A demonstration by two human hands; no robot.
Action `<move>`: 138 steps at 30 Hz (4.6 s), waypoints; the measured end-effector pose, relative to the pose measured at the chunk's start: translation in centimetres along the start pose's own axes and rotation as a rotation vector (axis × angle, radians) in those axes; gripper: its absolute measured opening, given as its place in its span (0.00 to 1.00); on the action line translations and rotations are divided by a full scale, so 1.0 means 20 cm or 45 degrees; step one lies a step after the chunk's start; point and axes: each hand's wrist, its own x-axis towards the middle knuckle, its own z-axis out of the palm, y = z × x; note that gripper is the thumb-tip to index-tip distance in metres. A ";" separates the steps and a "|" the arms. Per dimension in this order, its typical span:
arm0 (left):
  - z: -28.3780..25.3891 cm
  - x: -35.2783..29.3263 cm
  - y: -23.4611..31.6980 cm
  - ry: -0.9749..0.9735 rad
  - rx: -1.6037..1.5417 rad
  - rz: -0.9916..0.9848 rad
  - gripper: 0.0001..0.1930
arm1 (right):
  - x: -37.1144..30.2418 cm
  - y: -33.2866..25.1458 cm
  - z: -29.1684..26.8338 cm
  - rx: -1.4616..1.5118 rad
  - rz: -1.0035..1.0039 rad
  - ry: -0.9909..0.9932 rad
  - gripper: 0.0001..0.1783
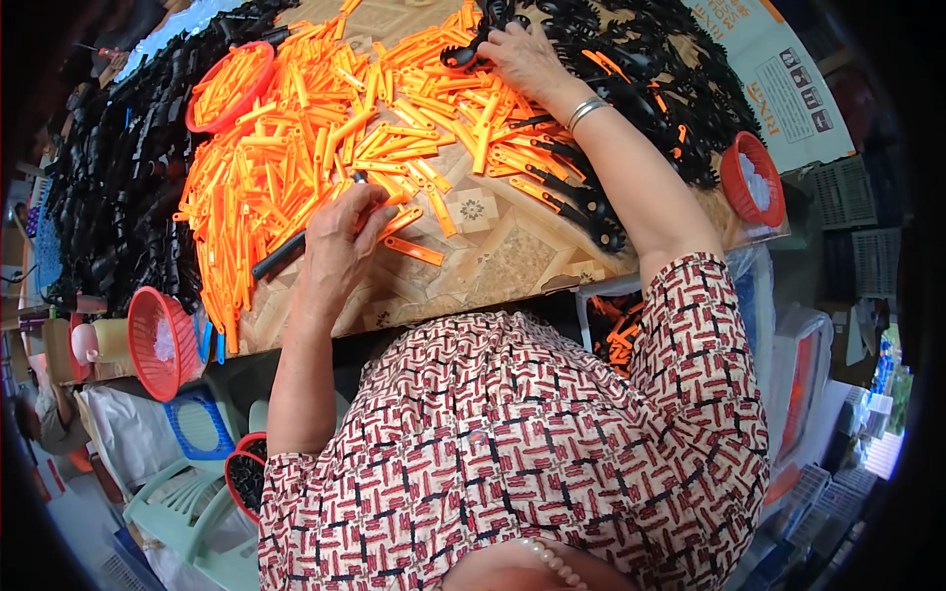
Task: The person assembles orange plastic handles into black plastic heads using a hammer. They pick up a handle and a head, insert the handle into the head, and then use a hammer to tap the handle into place. The person repeats this process for multiple units, placing the finished items on the table.
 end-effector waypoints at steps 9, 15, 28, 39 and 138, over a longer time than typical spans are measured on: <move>-0.01 -0.05 0.00 0.001 -0.091 -0.202 0.10 | 0.07 0.03 0.12 -0.159 0.054 0.211 0.05; -0.02 -0.09 -0.10 -0.012 -0.165 -0.260 0.09 | 0.10 -0.04 0.12 -0.238 0.099 0.312 0.08; -0.09 -0.11 -0.06 0.012 -0.212 -0.145 0.08 | -0.19 -0.73 -0.38 1.392 0.266 0.316 0.14; -0.06 -0.11 -0.02 -0.005 -0.099 -0.024 0.09 | -0.17 -0.64 -0.36 2.038 0.382 0.458 0.14; -0.06 0.33 0.00 -0.383 0.352 0.025 0.11 | -0.58 -0.89 -0.53 2.777 1.253 0.558 0.28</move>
